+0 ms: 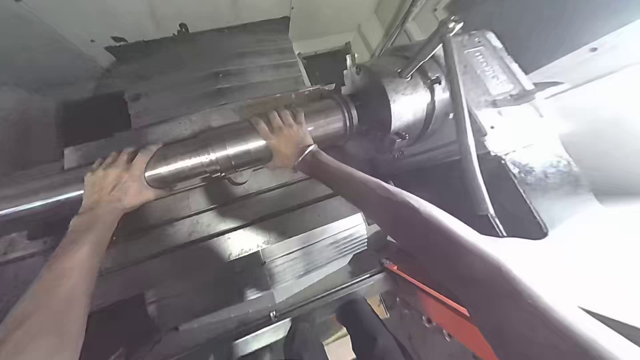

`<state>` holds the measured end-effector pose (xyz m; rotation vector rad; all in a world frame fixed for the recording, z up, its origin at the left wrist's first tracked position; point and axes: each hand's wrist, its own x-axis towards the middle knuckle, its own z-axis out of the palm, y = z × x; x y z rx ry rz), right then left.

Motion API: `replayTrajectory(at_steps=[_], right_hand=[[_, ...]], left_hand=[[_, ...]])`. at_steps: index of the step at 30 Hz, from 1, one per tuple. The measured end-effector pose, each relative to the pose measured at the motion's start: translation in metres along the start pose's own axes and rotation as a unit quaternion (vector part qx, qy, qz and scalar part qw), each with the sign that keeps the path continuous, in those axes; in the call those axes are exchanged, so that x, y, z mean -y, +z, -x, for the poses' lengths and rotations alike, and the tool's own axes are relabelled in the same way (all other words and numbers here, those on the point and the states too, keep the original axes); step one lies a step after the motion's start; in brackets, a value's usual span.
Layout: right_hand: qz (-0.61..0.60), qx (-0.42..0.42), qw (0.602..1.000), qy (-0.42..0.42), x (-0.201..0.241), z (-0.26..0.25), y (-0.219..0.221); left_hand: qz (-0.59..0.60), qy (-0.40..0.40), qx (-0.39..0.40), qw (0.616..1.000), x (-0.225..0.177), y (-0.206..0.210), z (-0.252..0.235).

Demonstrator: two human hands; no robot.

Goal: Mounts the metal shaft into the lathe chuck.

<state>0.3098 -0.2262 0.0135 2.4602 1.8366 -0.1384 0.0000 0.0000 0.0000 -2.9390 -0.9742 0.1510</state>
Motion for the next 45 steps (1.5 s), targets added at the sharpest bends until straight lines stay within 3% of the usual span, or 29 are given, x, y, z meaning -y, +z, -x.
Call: replayTrajectory(at_steps=[7,10,14,17,24,27,32,38,45], right_hand=[[-0.048,0.037,0.998,0.025,0.004,0.009,-0.009],[-0.005,-0.055,0.998,-0.038,-0.006,0.006,0.006],[-0.010,-0.082,0.996,-0.044,-0.005,0.011,0.001],[0.009,-0.096,0.994,-0.044,-0.009,0.012,0.007],[0.038,-0.102,0.993,-0.049,-0.007,0.012,0.008],[0.018,-0.046,0.999,-0.007,-0.009,0.015,0.005],[0.018,-0.074,0.997,-0.011,-0.005,0.005,0.008],[0.008,-0.040,0.999,-0.016,-0.005,0.006,0.006],[-0.025,-0.008,1.000,-0.011,-0.008,0.008,0.000]], left_hand=[[0.060,0.018,-0.016,0.998,-0.011,-0.010,0.001],[0.052,0.012,0.016,0.998,-0.006,-0.007,-0.006],[0.023,-0.014,0.092,0.995,-0.015,-0.021,-0.016],[0.011,-0.005,0.038,0.999,-0.015,-0.009,-0.015],[0.028,-0.012,-0.005,1.000,-0.014,0.002,-0.005],[0.022,-0.004,-0.005,1.000,-0.017,0.000,-0.009],[-0.006,-0.013,0.006,1.000,-0.013,0.002,-0.011],[-0.007,-0.040,0.038,0.998,-0.016,-0.001,-0.012],[-0.001,-0.025,0.011,1.000,-0.019,-0.005,-0.011]])
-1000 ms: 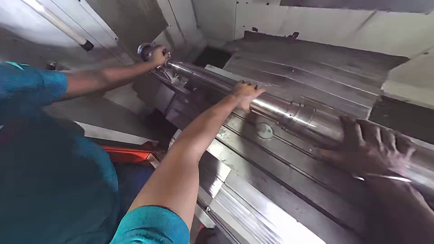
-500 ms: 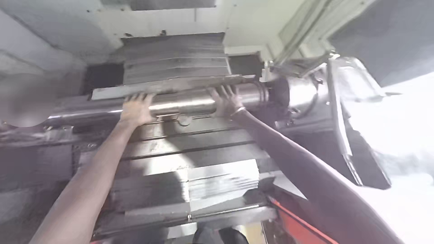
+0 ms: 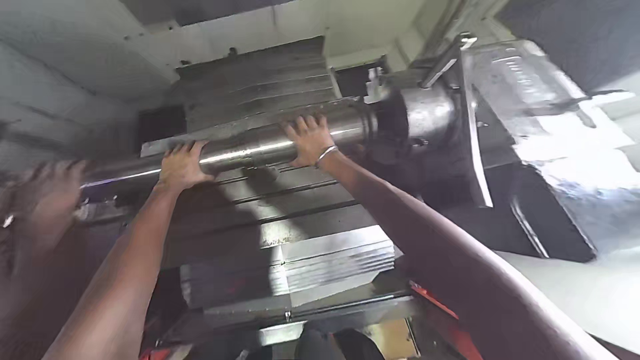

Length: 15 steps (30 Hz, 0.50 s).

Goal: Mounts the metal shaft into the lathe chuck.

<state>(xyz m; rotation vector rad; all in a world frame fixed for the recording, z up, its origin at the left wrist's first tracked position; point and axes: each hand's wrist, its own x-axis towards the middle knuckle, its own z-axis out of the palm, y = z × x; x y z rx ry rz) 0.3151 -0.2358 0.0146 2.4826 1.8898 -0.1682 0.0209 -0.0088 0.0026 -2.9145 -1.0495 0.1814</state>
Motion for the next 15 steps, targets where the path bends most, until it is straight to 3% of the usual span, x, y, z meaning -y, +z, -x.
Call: replayTrajectory(at_steps=[15], right_hand=[[0.034,-0.062,0.997,-0.038,-0.001,0.001,0.004]], left_hand=[[0.006,0.009,0.002,1.000,0.005,0.003,0.000]])
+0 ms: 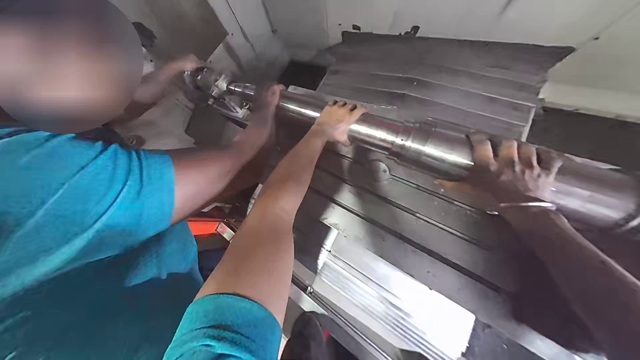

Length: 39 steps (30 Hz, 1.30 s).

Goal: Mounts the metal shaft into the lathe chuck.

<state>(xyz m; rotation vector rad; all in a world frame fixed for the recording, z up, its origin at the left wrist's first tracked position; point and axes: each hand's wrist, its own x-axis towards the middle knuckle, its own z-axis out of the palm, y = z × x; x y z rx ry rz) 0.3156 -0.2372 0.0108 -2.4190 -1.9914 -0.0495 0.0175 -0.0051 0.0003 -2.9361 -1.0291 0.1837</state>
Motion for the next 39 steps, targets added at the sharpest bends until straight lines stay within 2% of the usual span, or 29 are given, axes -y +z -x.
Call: replayTrajectory(at_steps=[8,11,14,17,19,21,22,31,39], right_hand=[[0.000,-0.012,1.000,0.005,0.000,-0.001,0.001],[-0.014,-0.012,1.000,0.004,0.005,0.001,-0.002],[-0.010,-0.010,1.000,0.003,0.002,0.001,-0.001],[-0.008,-0.010,1.000,0.002,0.001,0.000,0.001],[-0.006,0.001,1.000,0.008,0.000,-0.001,0.001],[0.000,0.016,1.000,0.015,-0.003,-0.003,0.005],[0.011,0.022,1.000,0.018,-0.006,-0.004,0.008],[0.003,-0.020,1.000,0.002,-0.002,-0.002,0.005],[-0.007,0.023,1.000,0.017,0.003,-0.003,-0.003]], left_hand=[[-0.002,0.009,0.007,1.000,0.000,-0.006,0.000],[-0.001,-0.021,0.121,0.992,-0.021,-0.055,0.013],[0.012,-0.015,0.104,0.994,-0.025,-0.065,0.018],[0.001,-0.024,0.126,0.992,-0.025,-0.061,0.015],[-0.006,-0.019,0.105,0.994,-0.016,-0.040,0.007],[-0.001,0.002,0.022,1.000,-0.001,-0.005,-0.002],[0.000,0.005,0.016,1.000,0.001,0.000,-0.003],[0.003,0.010,0.017,1.000,0.003,0.002,-0.004],[0.015,0.009,0.011,1.000,0.004,-0.002,-0.002]])
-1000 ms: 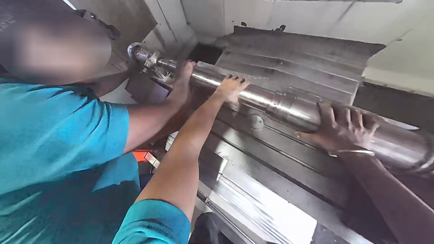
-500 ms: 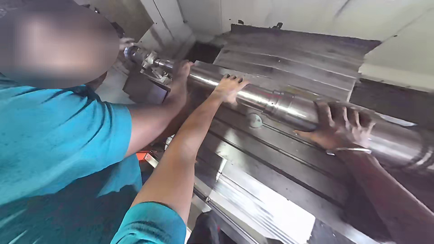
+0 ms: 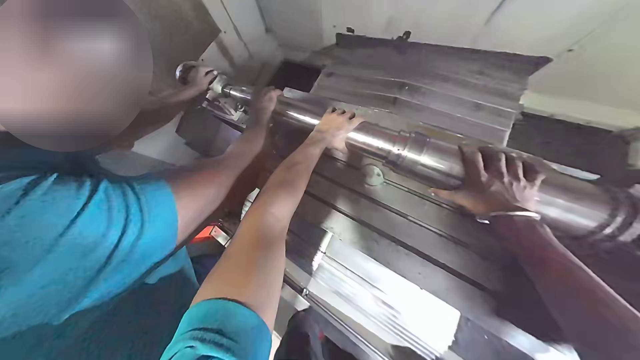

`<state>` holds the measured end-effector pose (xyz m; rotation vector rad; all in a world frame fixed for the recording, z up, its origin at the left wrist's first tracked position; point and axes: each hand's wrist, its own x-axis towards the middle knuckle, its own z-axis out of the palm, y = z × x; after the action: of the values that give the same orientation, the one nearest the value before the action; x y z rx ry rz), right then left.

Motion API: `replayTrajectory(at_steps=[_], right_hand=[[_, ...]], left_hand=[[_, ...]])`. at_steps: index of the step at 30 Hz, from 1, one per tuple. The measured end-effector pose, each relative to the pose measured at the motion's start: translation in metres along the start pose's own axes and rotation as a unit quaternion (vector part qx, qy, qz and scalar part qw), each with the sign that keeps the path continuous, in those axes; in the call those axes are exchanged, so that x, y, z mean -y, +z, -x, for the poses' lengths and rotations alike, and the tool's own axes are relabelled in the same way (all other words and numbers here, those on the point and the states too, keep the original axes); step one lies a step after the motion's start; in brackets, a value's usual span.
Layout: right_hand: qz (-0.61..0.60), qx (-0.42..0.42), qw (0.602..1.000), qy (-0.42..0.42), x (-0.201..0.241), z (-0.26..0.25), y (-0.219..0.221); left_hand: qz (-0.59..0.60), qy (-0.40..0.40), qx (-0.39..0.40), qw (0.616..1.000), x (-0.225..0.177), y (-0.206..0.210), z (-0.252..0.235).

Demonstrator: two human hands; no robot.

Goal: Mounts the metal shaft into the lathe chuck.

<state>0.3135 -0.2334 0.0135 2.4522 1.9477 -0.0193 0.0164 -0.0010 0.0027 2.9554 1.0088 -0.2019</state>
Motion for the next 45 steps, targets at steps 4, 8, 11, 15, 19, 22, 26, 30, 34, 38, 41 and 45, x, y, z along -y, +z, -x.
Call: replayTrajectory(at_steps=[4,8,11,15,19,22,26,30,34,38,41,45], right_hand=[[0.001,0.069,0.997,0.018,0.000,-0.001,-0.005],[-0.040,0.146,0.987,0.048,-0.001,-0.018,-0.021],[-0.017,0.124,0.992,0.014,-0.002,-0.023,-0.020],[-0.030,0.121,0.992,0.005,-0.001,-0.022,-0.015],[-0.030,0.115,0.993,0.005,-0.002,-0.021,-0.012],[-0.031,0.107,0.994,0.005,-0.001,-0.017,-0.009],[-0.020,0.086,0.996,0.002,0.001,-0.014,-0.009],[-0.011,0.079,0.997,0.002,0.003,-0.010,-0.007],[-0.019,0.104,0.994,-0.001,0.001,-0.014,-0.012],[-0.027,0.118,0.993,-0.004,0.000,-0.018,-0.014],[-0.036,0.141,0.989,-0.004,-0.004,-0.024,-0.019],[-0.054,0.174,0.983,-0.002,-0.008,-0.032,-0.024]], left_hand=[[0.026,-0.009,0.016,0.999,-0.005,-0.006,0.004],[0.020,-0.013,0.129,0.991,-0.013,-0.026,-0.017],[-0.017,-0.032,0.116,0.993,-0.012,-0.021,-0.019],[-0.027,-0.039,0.085,0.995,-0.011,-0.012,-0.010],[-0.023,-0.035,0.070,0.997,-0.012,-0.012,-0.009],[-0.017,-0.051,0.069,0.996,-0.016,-0.011,-0.006],[-0.019,-0.051,0.044,0.998,-0.016,-0.007,-0.003],[-0.025,-0.053,0.041,0.997,-0.019,-0.006,-0.002],[-0.028,-0.050,0.078,0.995,-0.017,-0.012,-0.009],[-0.028,-0.057,0.109,0.992,-0.016,-0.016,-0.014],[-0.021,-0.064,0.154,0.986,-0.016,-0.024,-0.020],[0.002,-0.025,0.174,0.985,-0.004,-0.023,-0.029]])
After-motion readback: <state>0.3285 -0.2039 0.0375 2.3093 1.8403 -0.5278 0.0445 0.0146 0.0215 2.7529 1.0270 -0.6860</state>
